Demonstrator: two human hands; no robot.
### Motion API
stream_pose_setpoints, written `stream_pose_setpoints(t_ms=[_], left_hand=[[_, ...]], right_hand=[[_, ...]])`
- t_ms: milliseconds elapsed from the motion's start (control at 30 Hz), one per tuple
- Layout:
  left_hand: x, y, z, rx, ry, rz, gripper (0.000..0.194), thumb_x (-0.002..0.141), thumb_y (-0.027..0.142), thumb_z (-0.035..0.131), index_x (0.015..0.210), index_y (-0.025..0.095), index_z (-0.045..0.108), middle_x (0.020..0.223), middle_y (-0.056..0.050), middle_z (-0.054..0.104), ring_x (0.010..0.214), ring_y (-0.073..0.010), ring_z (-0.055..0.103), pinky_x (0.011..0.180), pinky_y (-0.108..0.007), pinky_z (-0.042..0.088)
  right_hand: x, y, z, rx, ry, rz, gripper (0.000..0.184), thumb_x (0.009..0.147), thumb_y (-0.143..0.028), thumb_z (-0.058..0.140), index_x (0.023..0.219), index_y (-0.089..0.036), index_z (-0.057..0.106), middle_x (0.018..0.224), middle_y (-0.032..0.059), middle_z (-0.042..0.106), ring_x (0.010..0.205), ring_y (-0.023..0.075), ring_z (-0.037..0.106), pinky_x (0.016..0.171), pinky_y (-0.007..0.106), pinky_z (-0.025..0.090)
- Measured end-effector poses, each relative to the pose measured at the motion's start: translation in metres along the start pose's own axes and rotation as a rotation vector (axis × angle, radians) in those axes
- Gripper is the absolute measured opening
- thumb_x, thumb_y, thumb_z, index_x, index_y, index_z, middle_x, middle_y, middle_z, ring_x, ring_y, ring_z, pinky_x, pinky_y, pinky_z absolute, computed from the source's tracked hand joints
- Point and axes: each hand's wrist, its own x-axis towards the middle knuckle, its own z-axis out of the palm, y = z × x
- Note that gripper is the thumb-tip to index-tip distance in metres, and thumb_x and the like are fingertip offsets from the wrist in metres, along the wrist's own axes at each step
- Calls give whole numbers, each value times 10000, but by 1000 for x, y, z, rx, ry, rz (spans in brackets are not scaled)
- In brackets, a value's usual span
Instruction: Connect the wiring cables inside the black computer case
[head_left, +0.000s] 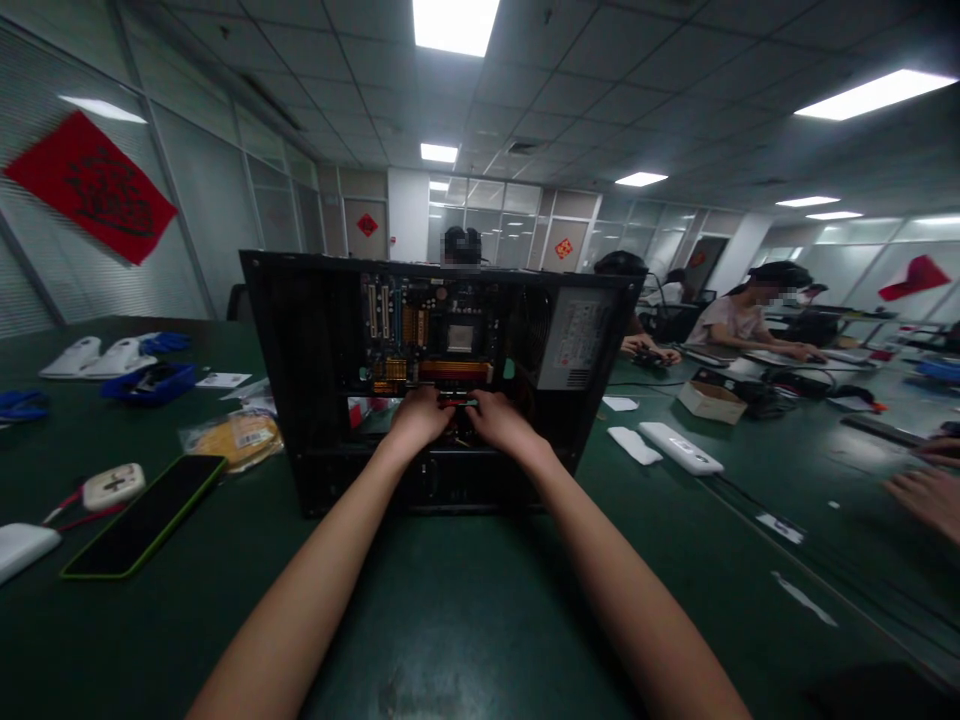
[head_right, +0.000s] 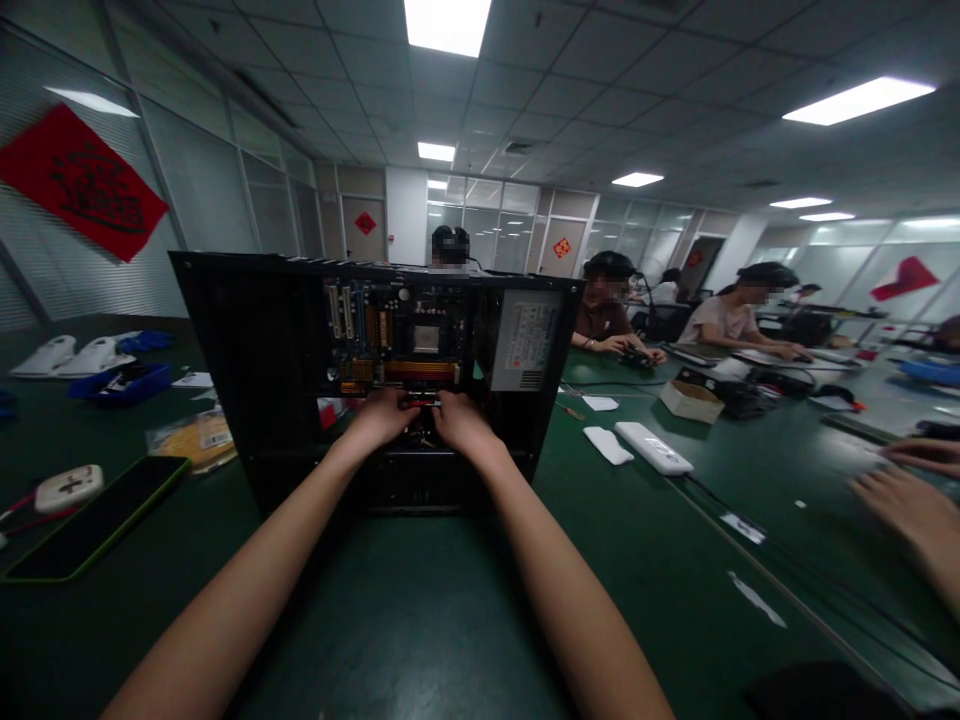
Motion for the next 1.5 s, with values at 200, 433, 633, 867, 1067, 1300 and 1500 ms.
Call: stream_pose_setpoints(t_ms=[200, 433, 633, 867, 1067, 1300, 1500], left_hand=[[2, -3, 3, 26, 5, -31, 316, 894, 326, 597, 1139, 152, 696, 1129, -146, 730, 1040, -225, 680, 857, -272, 500], [1, -2, 3, 5, 7, -61, 298, 889, 341, 629, 1122, 170, 699, 1126, -150, 729, 1064, -246, 676, 885, -293, 494], [1, -4, 4, 4, 20, -51, 270, 878, 336, 630, 1083, 177, 708, 1122, -140, 731, 1045, -251, 683, 857, -299, 505], [2, -4, 6, 17, 29, -47, 269, 866, 325, 619, 1068, 176, 715, 1121, -134, 735, 1011, -240, 686, 808, -288, 506], [1, -2, 4, 46, 39, -63, 280, 885, 350, 594, 1079, 182, 707, 1139, -141, 729, 1054, -259, 676, 838, -313, 504], [-2, 2, 2, 77, 50, -60, 286, 886, 351, 583, 1080, 178, 704, 1131, -148, 726, 1060, -286, 679, 840, -342, 519], [-9, 6, 2, 191, 127, -15, 281, 900, 328, 548, 1075, 166, 698, 1083, -161, 727, 1030, -308, 684, 828, -372, 525]], right_hand=[[6, 1, 2, -35, 22, 21, 287, 993, -231, 479, 1186, -142, 671, 1139, 131, 723, 1098, 208, 666, 871, 236, 451], [27, 5, 7, -122, -54, 104, 292, 970, -198, 462, 1082, -151, 728, 1098, 155, 728, 1026, 233, 691, 785, 256, 463], [26, 6, 7, -76, -63, 78, 275, 962, -245, 501, 1112, -171, 720, 1110, 134, 730, 1062, 231, 682, 806, 253, 468], [28, 4, 8, -129, -69, 107, 275, 957, -214, 487, 1090, -171, 724, 1121, 151, 723, 1055, 238, 685, 821, 270, 476], [25, 2, 6, -126, -53, 113, 279, 965, -238, 486, 1099, -179, 723, 1117, 144, 725, 1054, 230, 683, 817, 265, 478], [23, -2, 4, -162, -42, 125, 290, 958, -245, 482, 1080, -170, 734, 1083, 156, 731, 1003, 245, 699, 778, 275, 489], [22, -3, 2, -172, -21, 105, 297, 956, -235, 475, 1056, -168, 746, 1050, 152, 740, 976, 246, 706, 765, 276, 489]])
